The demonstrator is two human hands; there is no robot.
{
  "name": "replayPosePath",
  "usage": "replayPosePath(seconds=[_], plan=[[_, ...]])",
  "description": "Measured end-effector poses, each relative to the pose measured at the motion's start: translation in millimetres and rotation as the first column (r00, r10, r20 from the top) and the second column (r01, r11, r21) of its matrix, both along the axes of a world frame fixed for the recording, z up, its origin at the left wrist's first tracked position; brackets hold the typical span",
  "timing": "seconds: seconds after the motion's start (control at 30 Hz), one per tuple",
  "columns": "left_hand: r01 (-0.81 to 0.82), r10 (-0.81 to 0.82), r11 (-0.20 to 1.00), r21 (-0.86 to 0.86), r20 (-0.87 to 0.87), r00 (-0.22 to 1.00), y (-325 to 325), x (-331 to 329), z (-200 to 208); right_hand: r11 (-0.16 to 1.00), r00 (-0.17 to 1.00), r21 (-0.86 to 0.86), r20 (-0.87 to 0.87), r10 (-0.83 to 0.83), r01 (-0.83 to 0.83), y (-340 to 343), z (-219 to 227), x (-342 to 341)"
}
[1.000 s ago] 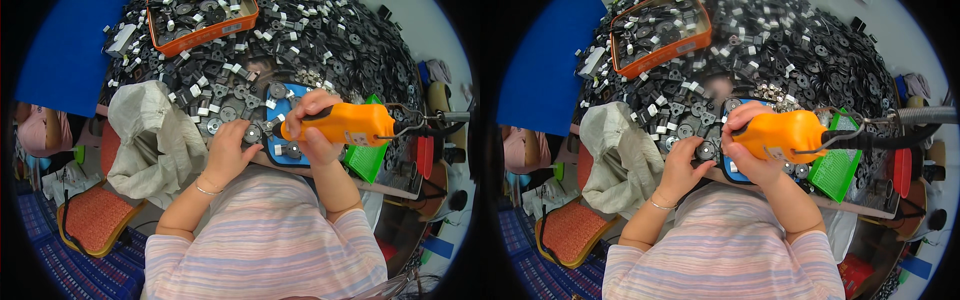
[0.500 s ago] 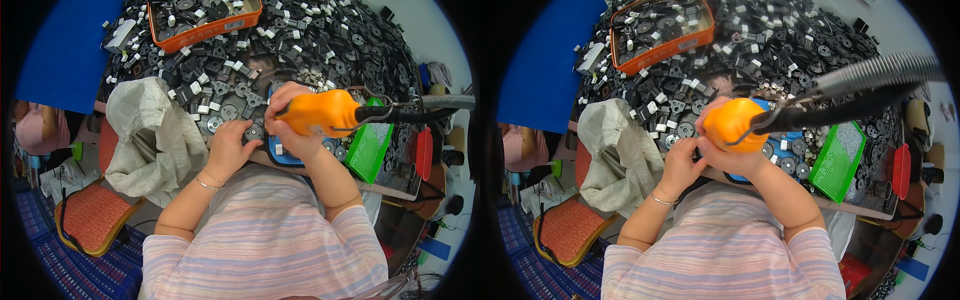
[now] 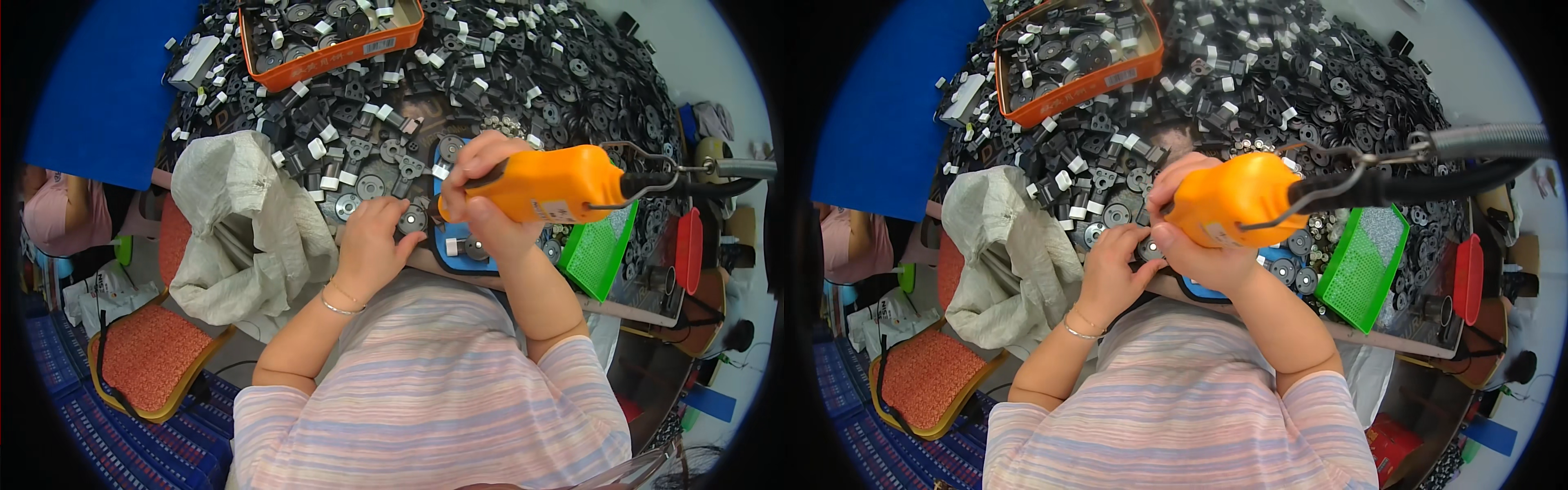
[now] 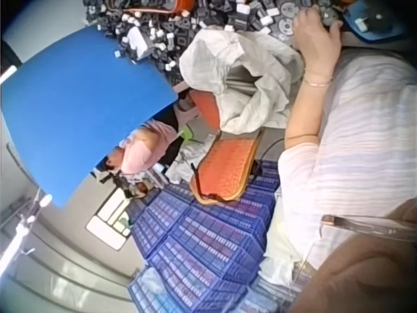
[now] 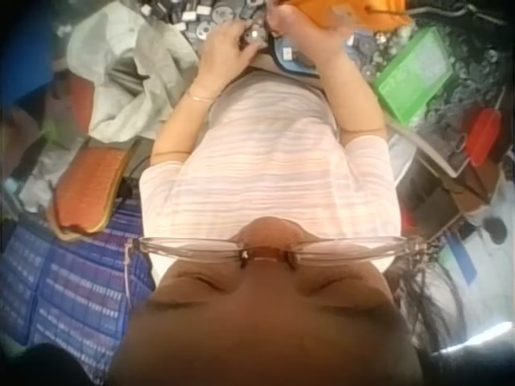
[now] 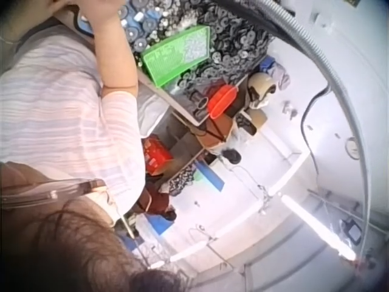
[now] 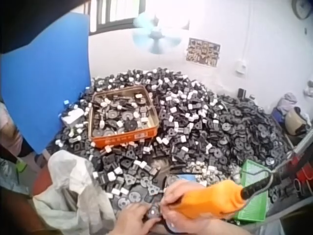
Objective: Assembling small plastic toy components using an electric screwdriver at a factory workbench.
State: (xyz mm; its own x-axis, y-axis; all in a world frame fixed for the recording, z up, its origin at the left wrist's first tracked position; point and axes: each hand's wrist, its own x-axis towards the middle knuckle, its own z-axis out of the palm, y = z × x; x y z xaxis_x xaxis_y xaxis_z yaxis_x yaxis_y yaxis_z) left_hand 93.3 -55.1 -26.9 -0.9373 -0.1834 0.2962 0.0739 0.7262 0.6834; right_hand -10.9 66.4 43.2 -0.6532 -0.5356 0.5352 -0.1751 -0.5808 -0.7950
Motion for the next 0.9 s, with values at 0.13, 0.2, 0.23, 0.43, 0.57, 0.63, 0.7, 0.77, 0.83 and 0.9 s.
replayPosePath(seconds=[0.13, 0.2, 0.23, 0.43, 0.57, 0.63, 0.7, 0.77, 0.83, 0.9], plan=[[-0.031, 0.031, 0.999, -0.017, -0.022, 0.999, 0, 0, 10, 0.999, 0.998, -0.032, -0.044, -0.034, 0.033, 4, 1, 0], [-0.04, 0.04, 0.999, -0.002, -0.044, 0.998, 1, 0, 15, 0.999, 0.999, -0.041, -0.041, -0.02, 0.018, 7, 3, 0], [-0.041, 0.041, 0.999, -0.002, -0.044, 0.998, 1, -1, 14, 1.0, 0.999, -0.026, -0.055, -0.003, 0.002, 9, 4, 0], [0.01, -0.004, 0.983, 0.182, -0.029, 1.0, -1, -4, 4, 1.0, 0.994, -0.009, -0.105, 0.02, -0.021, 12, 11, 5], [-0.01, 0.014, 0.963, 0.271, -0.011, 1.0, 0, -3, 3, 0.999, 0.995, -0.027, -0.095, 0.019, -0.021, 15, 18, 7], [-0.014, 0.022, 0.957, 0.288, -0.026, 0.999, 0, -3, 3, 1.0, 0.994, -0.019, -0.106, 0.013, -0.015, 16, 17, 7], [-0.016, 0.041, 0.94, 0.34, -0.066, 0.997, 0, -3, 3, 1.0, 0.993, -0.01, -0.118, 0.009, -0.01, 15, 16, 7], [-0.016, 0.043, 0.939, 0.344, -0.071, 0.997, 0, -3, 3, 1.0, 0.994, -0.016, -0.108, 0.018, -0.02, 15, 15, 7], [-0.016, 0.046, 0.937, 0.348, -0.077, 0.996, 0, -3, 2, 1.0, 0.993, -0.007, -0.12, 0.013, -0.014, 16, 15, 7], [-0.012, 0.044, 0.936, 0.351, -0.085, 0.995, 0, -3, 2, 1.0, 0.991, 0.002, -0.132, 0.009, -0.009, 16, 15, 8]])
